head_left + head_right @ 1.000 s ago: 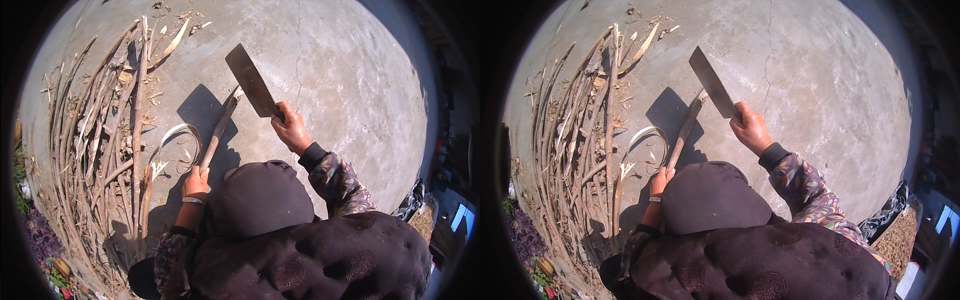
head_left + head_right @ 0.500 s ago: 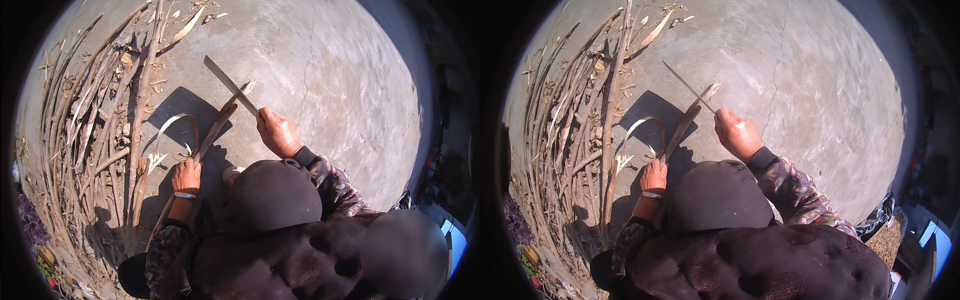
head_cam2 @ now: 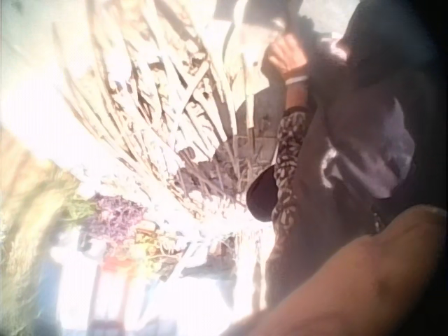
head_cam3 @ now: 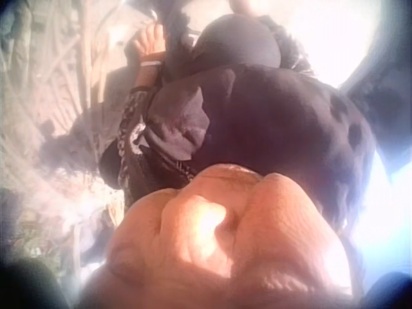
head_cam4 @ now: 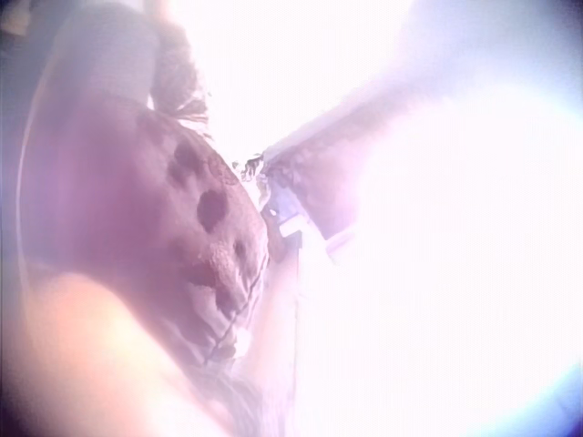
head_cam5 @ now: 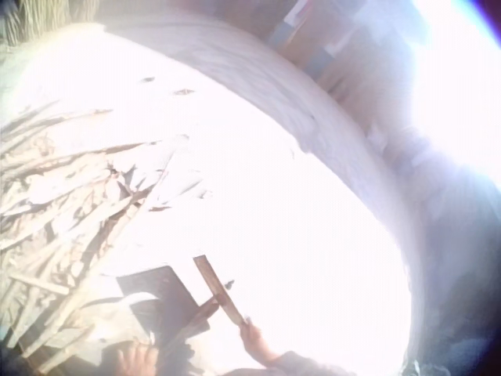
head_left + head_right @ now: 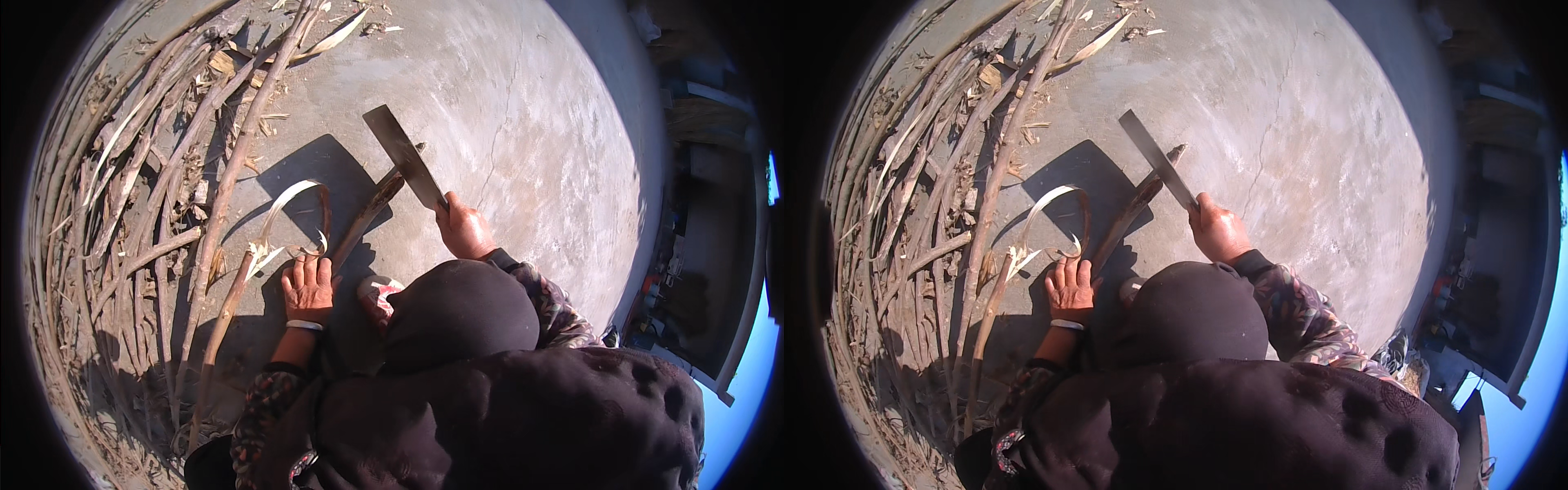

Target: The person uses a large knife to cut long, thin sticks into smaller pieces. They pick up a stick, position it on the ground, and strike it with the knife to break it. The cut pieces are left on the ground.

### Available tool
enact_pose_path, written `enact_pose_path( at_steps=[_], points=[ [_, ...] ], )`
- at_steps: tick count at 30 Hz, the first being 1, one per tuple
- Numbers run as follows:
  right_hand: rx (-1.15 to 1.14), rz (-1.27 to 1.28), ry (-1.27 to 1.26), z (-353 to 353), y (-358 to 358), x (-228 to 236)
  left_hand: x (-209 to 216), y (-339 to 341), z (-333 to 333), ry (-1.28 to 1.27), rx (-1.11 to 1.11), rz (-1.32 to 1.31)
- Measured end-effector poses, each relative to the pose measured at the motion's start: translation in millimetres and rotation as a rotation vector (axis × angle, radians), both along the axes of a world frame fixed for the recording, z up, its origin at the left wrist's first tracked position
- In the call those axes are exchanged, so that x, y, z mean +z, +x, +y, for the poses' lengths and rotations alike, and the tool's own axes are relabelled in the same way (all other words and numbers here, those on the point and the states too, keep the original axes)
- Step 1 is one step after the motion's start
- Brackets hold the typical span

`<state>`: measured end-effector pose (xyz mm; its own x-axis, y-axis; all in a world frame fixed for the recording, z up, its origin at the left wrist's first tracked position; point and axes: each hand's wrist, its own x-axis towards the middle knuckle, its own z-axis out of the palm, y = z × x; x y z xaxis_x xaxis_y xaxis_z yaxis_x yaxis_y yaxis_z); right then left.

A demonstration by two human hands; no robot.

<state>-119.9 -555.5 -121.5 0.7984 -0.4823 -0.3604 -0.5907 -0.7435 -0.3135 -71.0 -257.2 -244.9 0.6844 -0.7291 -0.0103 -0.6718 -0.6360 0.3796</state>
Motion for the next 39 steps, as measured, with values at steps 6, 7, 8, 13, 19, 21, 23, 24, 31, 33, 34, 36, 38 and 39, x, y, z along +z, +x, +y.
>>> enact_pose_path(
  at_steps=[6,7,8,13,19,21,23,24,31,33,34,36,38,39],
  points=[
    [-0.025,0.069,-0.049,-0.5,-1.9,-6.9,-9.7,-2.3,0.7,-0.021,-0.045,0.02],
    [-0.009,0.087,-0.06,-1.2,-2.3,-7.1,-8.9,-1.9,0.2,-0.022,-0.055,0.047],
    [0.001,0.103,-0.071,-1.9,-2.1,-7.3,-7.4,-1.3,0.2,0.011,-0.076,0.091],
    [0.01,0.146,-0.14,-4.2,5.3,-5.8,1.7,2.6,-1.6,0.037,-0.089,0.157],
    [-0.028,0.106,-0.088,-4.4,15.0,-4.4,-7.1,2.6,-0.9,0.068,-0.109,0.074],
    [-0.018,0.066,-0.061,-2.9,14.2,-2.4,-13.8,1.3,0.3,0.045,-0.099,0.084],
    [-0.019,0.074,-0.054,0.1,13.2,-0.3,-18.8,-0.2,0.9,0.071,-0.1,0.024],
    [-0.008,0.046,-0.064,2.0,13.0,0.9,-20.6,-0.4,0.2,0.095,-0.094,-0.07],
    [-0.023,0.092,-0.06,2.4,23.3,6.8,-10.4,4.3,0.0,0.176,-0.126,0.049],
    [-0.007,0.116,-0.075,-0.1,24.1,6.3,-6.6,5.0,-0.4,0.12,-0.107,0.06],
    [-0.024,0.126,-0.061,-1.7,24.1,5.2,-5.4,4.6,-0.5,0.09,-0.094,0.064],
    [-0.025,0.112,-0.029,-4.9,22.1,2.4,-5.6,2.9,-0.3,0.036,-0.071,0.126],
    [-0.026,0.097,-0.026,-8.8,19.1,-1.8,-8.9,1.2,-0.3,0.025,-0.059,0.12],
    [-0.017,0.081,-0.036,-10.8,16.9,-4.2,-11.2,0.0,-0.8,0.028,-0.052,0.119]
  ],
)
